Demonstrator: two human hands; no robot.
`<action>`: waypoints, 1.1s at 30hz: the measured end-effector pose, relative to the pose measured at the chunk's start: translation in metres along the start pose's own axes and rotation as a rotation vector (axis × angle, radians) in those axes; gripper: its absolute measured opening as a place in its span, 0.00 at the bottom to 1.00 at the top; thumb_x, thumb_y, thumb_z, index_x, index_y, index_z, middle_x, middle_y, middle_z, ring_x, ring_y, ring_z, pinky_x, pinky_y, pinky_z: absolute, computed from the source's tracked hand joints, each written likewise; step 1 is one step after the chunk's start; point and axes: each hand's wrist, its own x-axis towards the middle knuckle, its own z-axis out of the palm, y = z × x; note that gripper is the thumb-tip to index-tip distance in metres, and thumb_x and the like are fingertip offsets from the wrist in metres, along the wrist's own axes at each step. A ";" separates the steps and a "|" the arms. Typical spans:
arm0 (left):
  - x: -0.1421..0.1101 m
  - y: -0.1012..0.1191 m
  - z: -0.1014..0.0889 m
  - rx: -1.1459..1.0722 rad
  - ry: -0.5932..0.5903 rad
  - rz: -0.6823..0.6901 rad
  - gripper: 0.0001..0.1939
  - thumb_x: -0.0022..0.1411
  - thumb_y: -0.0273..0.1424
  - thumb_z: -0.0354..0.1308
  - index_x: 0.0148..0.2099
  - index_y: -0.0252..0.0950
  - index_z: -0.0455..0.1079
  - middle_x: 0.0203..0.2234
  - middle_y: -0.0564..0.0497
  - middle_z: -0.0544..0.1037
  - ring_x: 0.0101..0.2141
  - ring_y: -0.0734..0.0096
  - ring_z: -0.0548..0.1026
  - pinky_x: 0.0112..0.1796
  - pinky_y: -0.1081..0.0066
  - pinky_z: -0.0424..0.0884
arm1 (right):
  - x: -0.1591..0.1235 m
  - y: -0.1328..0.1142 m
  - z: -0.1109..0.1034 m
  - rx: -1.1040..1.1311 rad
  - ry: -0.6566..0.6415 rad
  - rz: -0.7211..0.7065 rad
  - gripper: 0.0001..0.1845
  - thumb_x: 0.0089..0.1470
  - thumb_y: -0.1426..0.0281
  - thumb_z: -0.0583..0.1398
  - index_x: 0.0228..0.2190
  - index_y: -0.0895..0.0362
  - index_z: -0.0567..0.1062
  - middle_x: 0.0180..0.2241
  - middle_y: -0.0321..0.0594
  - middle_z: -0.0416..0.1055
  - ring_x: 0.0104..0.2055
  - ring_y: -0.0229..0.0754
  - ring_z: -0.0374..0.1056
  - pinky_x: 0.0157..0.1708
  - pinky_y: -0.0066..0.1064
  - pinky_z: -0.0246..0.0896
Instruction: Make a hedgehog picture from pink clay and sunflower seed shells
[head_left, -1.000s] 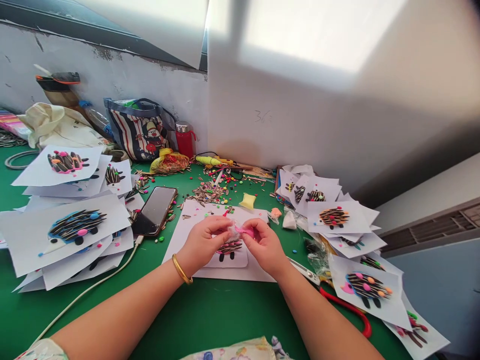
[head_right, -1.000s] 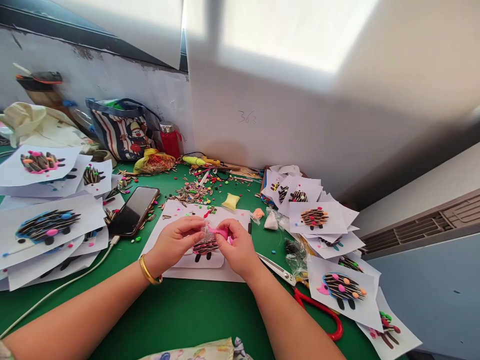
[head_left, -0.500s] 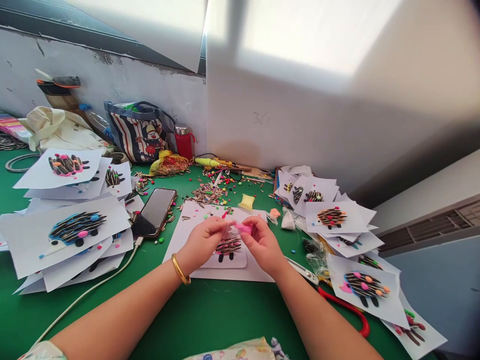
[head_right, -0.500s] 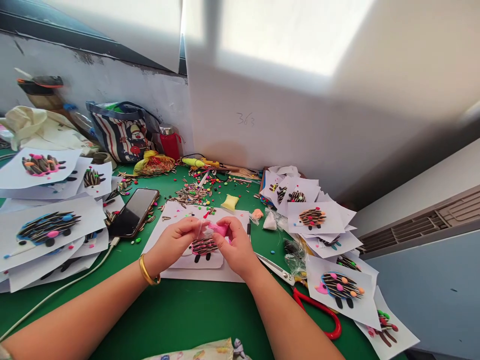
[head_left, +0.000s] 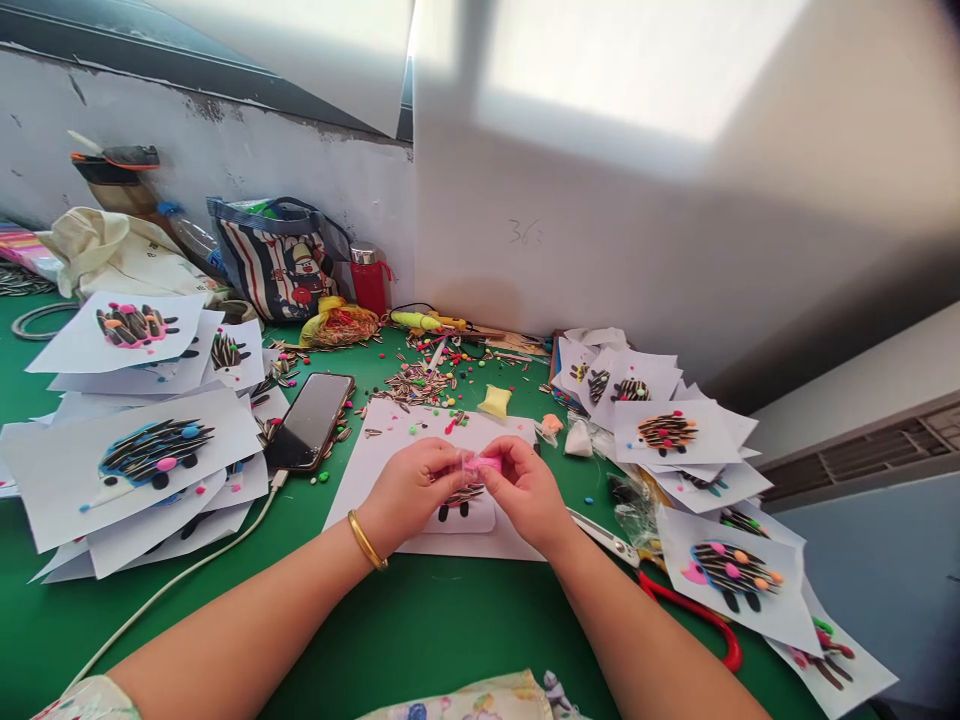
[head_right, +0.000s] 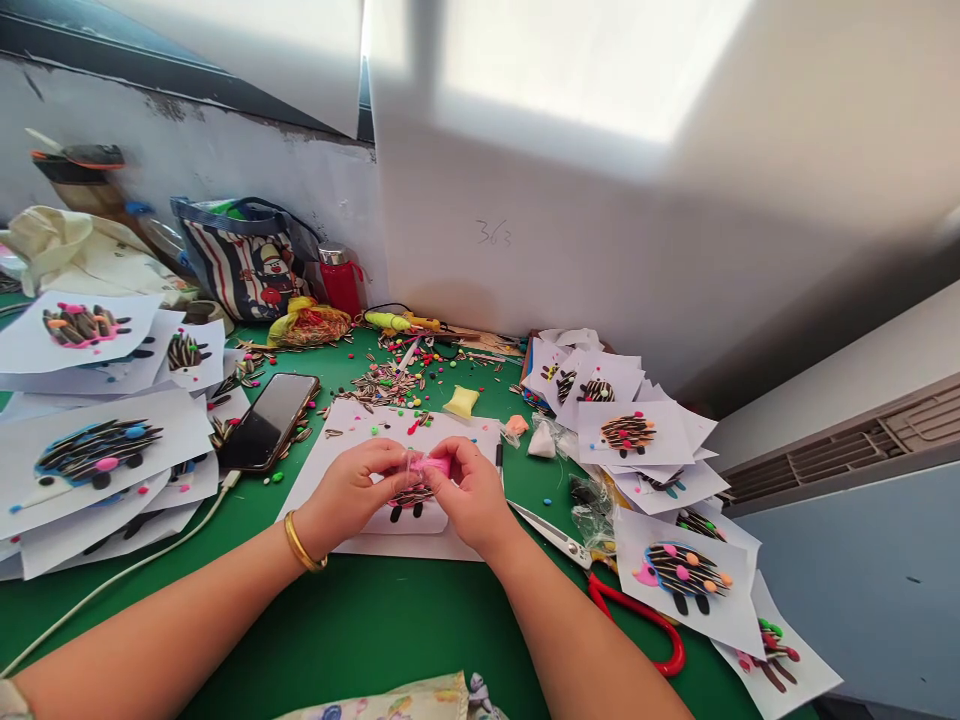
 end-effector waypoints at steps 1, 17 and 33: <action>-0.001 0.000 0.001 0.038 0.003 0.029 0.08 0.60 0.38 0.61 0.39 0.44 0.80 0.32 0.50 0.79 0.35 0.66 0.74 0.39 0.70 0.68 | 0.000 -0.001 0.000 0.002 0.001 0.006 0.08 0.53 0.63 0.61 0.34 0.54 0.70 0.31 0.35 0.68 0.31 0.38 0.63 0.32 0.30 0.63; -0.002 0.002 -0.002 0.275 0.084 0.198 0.07 0.64 0.34 0.58 0.39 0.40 0.78 0.33 0.48 0.79 0.34 0.67 0.75 0.39 0.69 0.69 | -0.002 0.001 0.000 0.059 -0.033 -0.003 0.06 0.56 0.65 0.60 0.34 0.54 0.69 0.29 0.34 0.67 0.29 0.37 0.63 0.31 0.29 0.61; 0.001 -0.003 -0.002 0.271 0.121 0.321 0.06 0.65 0.31 0.58 0.37 0.36 0.74 0.31 0.50 0.77 0.33 0.71 0.74 0.36 0.72 0.70 | -0.003 0.001 0.000 0.108 -0.013 0.033 0.06 0.58 0.64 0.58 0.34 0.53 0.68 0.29 0.33 0.65 0.30 0.37 0.61 0.32 0.30 0.59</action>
